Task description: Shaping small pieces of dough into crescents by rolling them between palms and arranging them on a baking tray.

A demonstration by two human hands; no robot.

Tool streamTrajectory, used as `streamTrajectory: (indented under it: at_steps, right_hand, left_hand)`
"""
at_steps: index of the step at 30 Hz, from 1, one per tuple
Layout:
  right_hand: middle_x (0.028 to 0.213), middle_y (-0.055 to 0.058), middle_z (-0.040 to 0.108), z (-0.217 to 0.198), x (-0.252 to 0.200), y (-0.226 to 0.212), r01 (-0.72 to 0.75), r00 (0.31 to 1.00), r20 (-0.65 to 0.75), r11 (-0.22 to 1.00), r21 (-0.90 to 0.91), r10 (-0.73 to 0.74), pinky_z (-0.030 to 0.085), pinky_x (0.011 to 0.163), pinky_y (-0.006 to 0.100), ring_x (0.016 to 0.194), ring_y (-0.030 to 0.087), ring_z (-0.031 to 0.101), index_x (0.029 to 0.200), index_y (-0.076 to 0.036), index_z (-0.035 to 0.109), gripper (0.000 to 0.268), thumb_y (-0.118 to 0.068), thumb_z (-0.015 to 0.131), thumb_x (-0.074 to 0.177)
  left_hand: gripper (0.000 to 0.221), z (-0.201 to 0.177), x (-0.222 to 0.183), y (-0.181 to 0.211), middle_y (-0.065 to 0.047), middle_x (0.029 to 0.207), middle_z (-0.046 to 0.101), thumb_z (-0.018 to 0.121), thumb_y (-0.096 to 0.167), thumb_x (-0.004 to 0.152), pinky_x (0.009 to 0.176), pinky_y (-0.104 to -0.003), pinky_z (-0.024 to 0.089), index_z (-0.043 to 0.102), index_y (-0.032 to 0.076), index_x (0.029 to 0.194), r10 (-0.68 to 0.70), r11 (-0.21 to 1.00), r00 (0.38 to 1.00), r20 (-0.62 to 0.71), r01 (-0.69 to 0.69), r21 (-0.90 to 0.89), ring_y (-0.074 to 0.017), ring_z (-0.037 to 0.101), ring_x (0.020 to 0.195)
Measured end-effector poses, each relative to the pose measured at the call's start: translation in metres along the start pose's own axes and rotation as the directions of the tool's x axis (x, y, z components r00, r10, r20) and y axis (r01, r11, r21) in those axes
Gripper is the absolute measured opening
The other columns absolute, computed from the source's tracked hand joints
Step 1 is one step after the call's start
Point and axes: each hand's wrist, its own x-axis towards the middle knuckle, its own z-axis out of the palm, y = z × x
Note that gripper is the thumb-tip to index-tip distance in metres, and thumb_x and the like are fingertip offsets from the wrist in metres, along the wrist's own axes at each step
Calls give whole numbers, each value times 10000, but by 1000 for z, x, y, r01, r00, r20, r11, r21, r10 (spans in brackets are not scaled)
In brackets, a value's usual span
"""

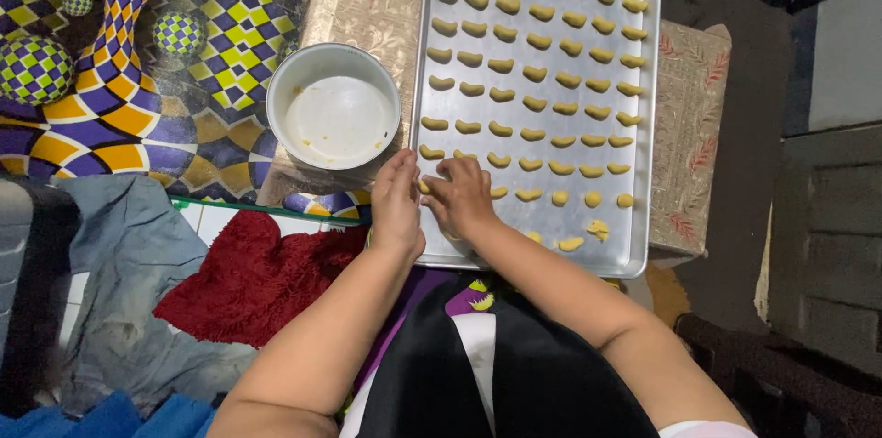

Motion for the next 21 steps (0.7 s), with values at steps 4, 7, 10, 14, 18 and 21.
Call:
streamTrajectory:
  at_steps: [4,7,10,14,18,21]
  right_hand:
    - [1143,20,582,4,0,-1,-15,1000,-14,1000,3,15,388,880,415,1199,283,457,1020,-220,782,239,-409,734,883]
    - [1160,16,581,7,-1,1,-33,999,-7,999,-11,32,383,879,412,1201,280,451,1020,-224,778,237,-410,730,882]
    - [1184,22,567,2,-1,4,-38,999,6,999,-4,38,386,878,428,1219,294,442,1079,-223,765,311,-453,731,873]
    - [1177,17,603,-10,-11,24,-20,996,-81,998,67,26,420,911,460,1222,308,477,1189,-243,732,376,-410,760,853]
    - [920,24,693,-33,-32,46,64,961,-276,970,233,3,501,870,381,993,275,622,1045,-178,797,208,-259,811,853]
    - [804,6,703,-39,-58,58,56,954,-299,953,299,38,528,836,329,885,233,657,1005,-172,814,155,-198,813,852]
  left_hand:
    - [526,2,-2,4,-70,1321,496,601,276,1016,1113,-374,340,477,35,1467,-3,1000,1000,-8,3,2,-177,451,1226]
    - [541,2,-2,2,-100,1393,488,594,293,1024,1141,-417,301,456,54,1489,-16,1000,1000,1,16,9,-202,418,1277]
    - [542,4,-4,4,-81,1399,490,595,299,1020,1117,-390,307,459,55,1485,-32,999,999,2,32,17,-184,427,1250]
    - [518,7,-8,9,-51,1317,495,606,300,1013,1056,-327,328,491,55,1455,-53,998,998,-21,54,31,-163,450,1172]
    - [525,3,0,0,-71,1328,493,630,310,1002,1039,-328,337,503,58,1446,-61,997,998,-27,62,41,-180,468,1185]
    - [524,7,-7,5,-58,1283,498,649,304,989,1031,-319,352,516,55,1430,-66,997,997,-38,67,38,-163,464,1139]
